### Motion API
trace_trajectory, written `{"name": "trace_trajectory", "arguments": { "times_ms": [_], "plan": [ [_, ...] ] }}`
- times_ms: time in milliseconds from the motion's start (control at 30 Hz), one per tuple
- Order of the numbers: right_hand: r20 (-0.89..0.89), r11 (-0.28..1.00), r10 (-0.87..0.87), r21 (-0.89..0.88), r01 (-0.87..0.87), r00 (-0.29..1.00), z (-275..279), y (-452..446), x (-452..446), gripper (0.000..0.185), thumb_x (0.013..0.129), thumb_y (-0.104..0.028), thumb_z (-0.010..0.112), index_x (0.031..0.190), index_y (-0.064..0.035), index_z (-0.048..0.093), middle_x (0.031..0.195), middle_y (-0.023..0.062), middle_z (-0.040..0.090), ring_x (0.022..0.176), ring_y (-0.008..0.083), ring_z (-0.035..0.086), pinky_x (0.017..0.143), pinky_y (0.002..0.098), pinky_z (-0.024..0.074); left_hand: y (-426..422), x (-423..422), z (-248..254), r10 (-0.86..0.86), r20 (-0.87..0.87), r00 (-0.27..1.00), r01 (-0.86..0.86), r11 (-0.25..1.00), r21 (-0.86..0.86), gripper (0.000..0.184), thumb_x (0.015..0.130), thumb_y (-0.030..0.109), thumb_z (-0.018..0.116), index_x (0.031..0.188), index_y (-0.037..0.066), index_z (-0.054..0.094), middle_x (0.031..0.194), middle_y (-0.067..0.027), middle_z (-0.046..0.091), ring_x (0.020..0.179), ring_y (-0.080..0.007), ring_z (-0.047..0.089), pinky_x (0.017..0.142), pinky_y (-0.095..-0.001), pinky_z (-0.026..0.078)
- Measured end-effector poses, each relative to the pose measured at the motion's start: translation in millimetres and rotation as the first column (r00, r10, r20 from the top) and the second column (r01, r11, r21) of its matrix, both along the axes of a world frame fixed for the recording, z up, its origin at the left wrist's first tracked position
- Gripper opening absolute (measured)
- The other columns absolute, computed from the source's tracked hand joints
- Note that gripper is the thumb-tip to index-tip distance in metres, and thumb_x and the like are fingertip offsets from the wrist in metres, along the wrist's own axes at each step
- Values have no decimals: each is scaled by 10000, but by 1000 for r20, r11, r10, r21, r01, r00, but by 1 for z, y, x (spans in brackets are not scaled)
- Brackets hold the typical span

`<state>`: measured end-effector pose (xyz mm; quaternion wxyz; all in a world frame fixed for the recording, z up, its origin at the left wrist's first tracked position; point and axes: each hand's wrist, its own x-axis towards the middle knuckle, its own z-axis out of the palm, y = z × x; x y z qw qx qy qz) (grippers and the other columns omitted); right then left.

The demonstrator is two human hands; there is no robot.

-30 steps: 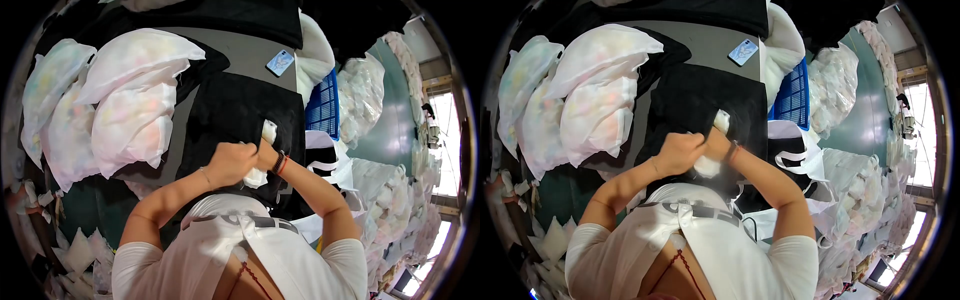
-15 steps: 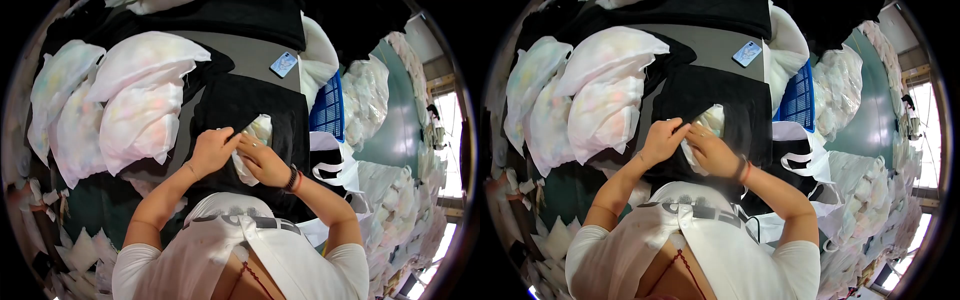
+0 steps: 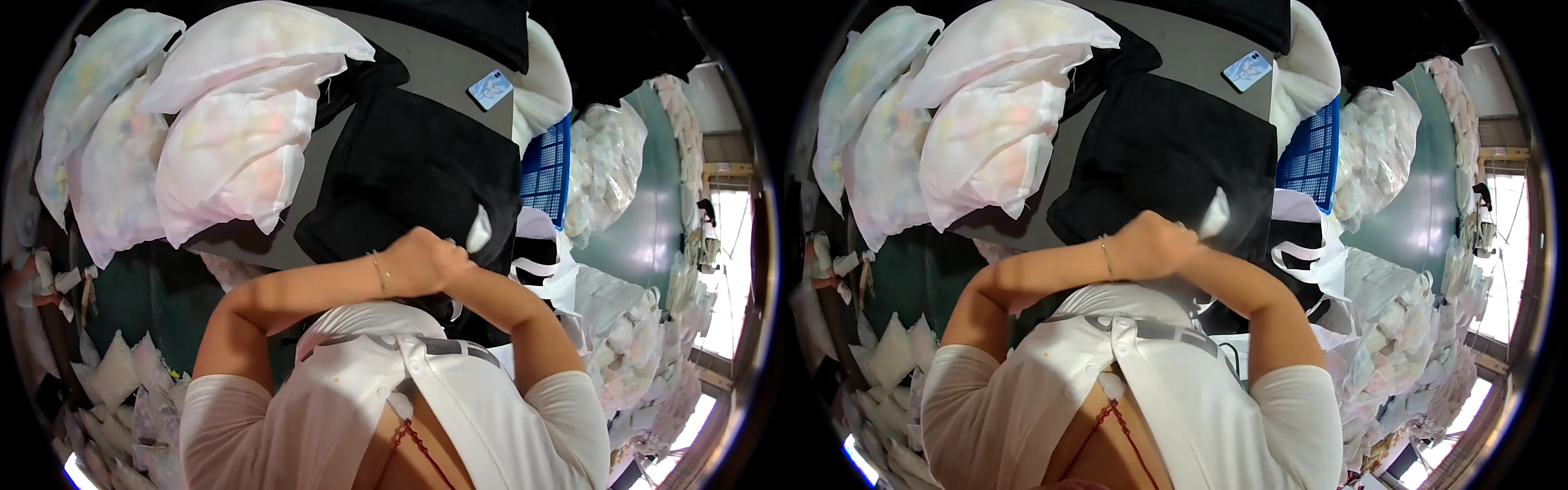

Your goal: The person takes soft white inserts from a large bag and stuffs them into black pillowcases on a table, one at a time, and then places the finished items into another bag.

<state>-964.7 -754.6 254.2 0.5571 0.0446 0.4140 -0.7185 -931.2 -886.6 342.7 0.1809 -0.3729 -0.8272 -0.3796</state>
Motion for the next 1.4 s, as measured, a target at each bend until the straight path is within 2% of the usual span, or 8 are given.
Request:
{"name": "trace_trajectory", "arguments": {
  "times_ms": [233,333,400,500,600,800,1133,1400],
  "plan": [
    [332,931,14,-348,108,943,18,-25,-41,227,1012,-298,577,1015,-83,648,926,-2,655,905,112,646,719,254,552,-83,-42,8,371,342,863,-408,912,42,251,945,223,644,787,31,612,678,-92,611,566,-214,621,528,-331,484],
    [-255,992,91,109,-65,963,86,5,-46,236,980,-268,612,940,-36,637,858,47,677,701,131,599,671,304,489,-73,-31,20,232,725,648,-532,819,213,309,998,217,616,775,5,582,633,-113,586,525,-215,593,520,-320,470],
    [-859,907,377,418,51,346,139,15,-31,239,941,-224,664,906,4,601,788,122,648,621,222,557,618,361,460,-63,-24,26,-5,820,573,-530,761,375,206,962,160,646,814,20,616,709,-120,626,559,-279,607,561,-334,488],
    [-851,766,514,511,390,106,174,28,-21,236,874,-201,721,856,11,620,765,200,629,716,382,583,682,416,468,-81,-45,41,306,67,950,-312,945,95,305,881,185,734,1125,23,651,1091,-126,659,1046,-311,617,895,-383,477],
    [-725,707,615,334,623,-309,172,49,-32,312,852,-286,752,740,-20,632,772,146,614,730,363,554,678,439,462,-86,-80,16,49,309,950,-54,999,8,585,798,308,795,1296,77,593,1243,-139,589,1157,-345,549,1009,-404,449],
    [-743,553,657,364,749,-125,84,98,-28,334,930,-276,679,759,10,675,1009,217,687,894,387,647,784,451,522,-9,-65,-21,-118,39,992,123,976,-182,235,845,165,732,1043,88,631,1036,-125,623,1022,-350,579,886,-433,499],
    [-824,571,502,87,816,-263,67,71,22,176,914,-141,677,801,-30,600,868,153,604,799,351,595,708,449,461,-38,-109,-3,-176,717,674,497,826,-265,406,991,370,581,907,-14,686,867,-236,670,851,-428,651,739,-466,498],
    [-728,611,647,318,725,-227,16,108,-57,148,958,-183,607,908,-44,612,865,151,614,800,338,608,720,428,492,14,-100,-74,198,166,966,-118,910,-398,206,959,228,602,1056,48,623,738,-133,665,666,-335,675,567,-433,523]
  ]
}}
